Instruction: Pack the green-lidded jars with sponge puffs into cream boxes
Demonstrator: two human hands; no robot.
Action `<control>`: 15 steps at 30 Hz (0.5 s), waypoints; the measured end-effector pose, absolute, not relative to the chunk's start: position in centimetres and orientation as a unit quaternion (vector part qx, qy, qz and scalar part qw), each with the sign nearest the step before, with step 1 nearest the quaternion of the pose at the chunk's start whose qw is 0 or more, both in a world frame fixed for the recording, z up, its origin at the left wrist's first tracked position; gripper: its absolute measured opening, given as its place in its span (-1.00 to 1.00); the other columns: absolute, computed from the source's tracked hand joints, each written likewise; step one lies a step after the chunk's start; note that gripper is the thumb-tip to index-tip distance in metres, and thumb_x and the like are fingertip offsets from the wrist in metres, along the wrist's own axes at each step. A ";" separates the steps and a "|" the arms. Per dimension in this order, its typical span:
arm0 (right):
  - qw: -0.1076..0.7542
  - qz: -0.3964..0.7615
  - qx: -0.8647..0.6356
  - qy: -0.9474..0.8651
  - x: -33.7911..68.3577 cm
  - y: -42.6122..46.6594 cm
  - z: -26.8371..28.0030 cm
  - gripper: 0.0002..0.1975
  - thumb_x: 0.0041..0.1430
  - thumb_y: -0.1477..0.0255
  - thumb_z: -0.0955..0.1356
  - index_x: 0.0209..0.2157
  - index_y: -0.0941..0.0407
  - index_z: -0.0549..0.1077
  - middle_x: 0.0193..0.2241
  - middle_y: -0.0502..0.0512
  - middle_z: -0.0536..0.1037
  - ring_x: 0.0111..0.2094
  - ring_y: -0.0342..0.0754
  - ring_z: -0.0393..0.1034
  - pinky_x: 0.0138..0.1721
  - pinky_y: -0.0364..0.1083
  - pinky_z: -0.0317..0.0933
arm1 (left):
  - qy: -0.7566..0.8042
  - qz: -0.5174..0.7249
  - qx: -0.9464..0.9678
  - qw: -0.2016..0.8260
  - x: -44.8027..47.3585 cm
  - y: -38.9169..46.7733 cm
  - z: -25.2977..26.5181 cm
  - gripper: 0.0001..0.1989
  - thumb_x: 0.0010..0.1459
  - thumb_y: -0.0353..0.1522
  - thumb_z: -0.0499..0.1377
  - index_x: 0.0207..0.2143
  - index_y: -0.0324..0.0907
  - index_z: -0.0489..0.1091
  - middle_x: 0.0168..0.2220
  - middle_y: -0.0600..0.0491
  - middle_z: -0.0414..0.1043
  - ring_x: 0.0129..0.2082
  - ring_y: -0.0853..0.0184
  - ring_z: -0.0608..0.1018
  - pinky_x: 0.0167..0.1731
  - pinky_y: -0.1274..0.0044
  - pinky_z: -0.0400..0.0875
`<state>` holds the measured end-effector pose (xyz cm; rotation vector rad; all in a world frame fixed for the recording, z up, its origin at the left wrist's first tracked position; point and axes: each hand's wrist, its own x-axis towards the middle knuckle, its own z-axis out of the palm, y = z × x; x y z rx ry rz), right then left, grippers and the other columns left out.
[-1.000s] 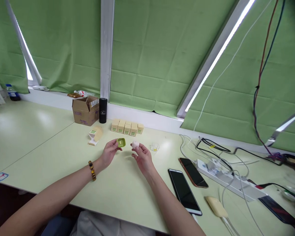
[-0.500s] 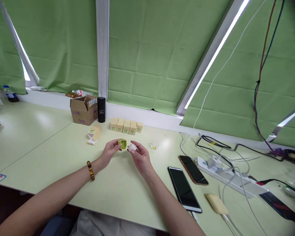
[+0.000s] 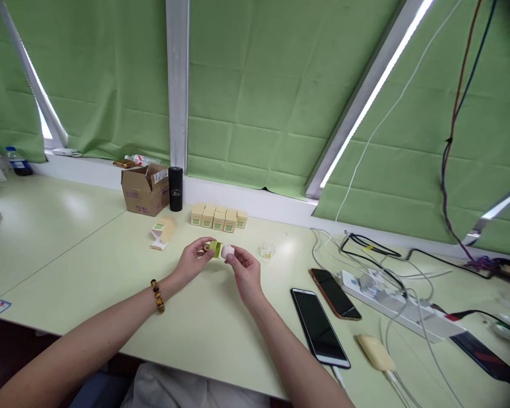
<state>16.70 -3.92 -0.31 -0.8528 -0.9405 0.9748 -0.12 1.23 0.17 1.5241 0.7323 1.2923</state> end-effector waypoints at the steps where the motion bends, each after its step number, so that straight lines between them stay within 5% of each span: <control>1: 0.693 0.434 -0.387 -0.425 16.6 -4.0 -0.2 -0.58 -0.05 0.23 0.59 -0.14 0.09 0.63 -0.19 0.14 0.69 -0.21 0.06 0.54 -0.10 0.10 0.45 | 0.308 0.530 0.634 0.472 -0.1 1.3 0.1 -0.54 0.11 -0.08 0.36 -0.03 -0.15 0.51 -0.13 -0.05 0.56 -0.16 0.24 0.56 -0.10 0.41 0.45; 15: 0.665 0.431 -0.405 -0.456 16.4 -4.7 0.5 -0.66 -0.02 0.25 0.57 -0.17 0.04 0.67 -0.22 0.07 0.71 -0.20 0.09 0.57 0.00 0.14 0.42 | 0.345 0.500 0.695 0.384 -0.3 0.6 0.0 -0.57 0.05 -0.20 0.41 -0.01 -0.05 0.53 -0.01 -0.05 0.50 -0.09 0.18 0.52 -0.02 0.33 0.43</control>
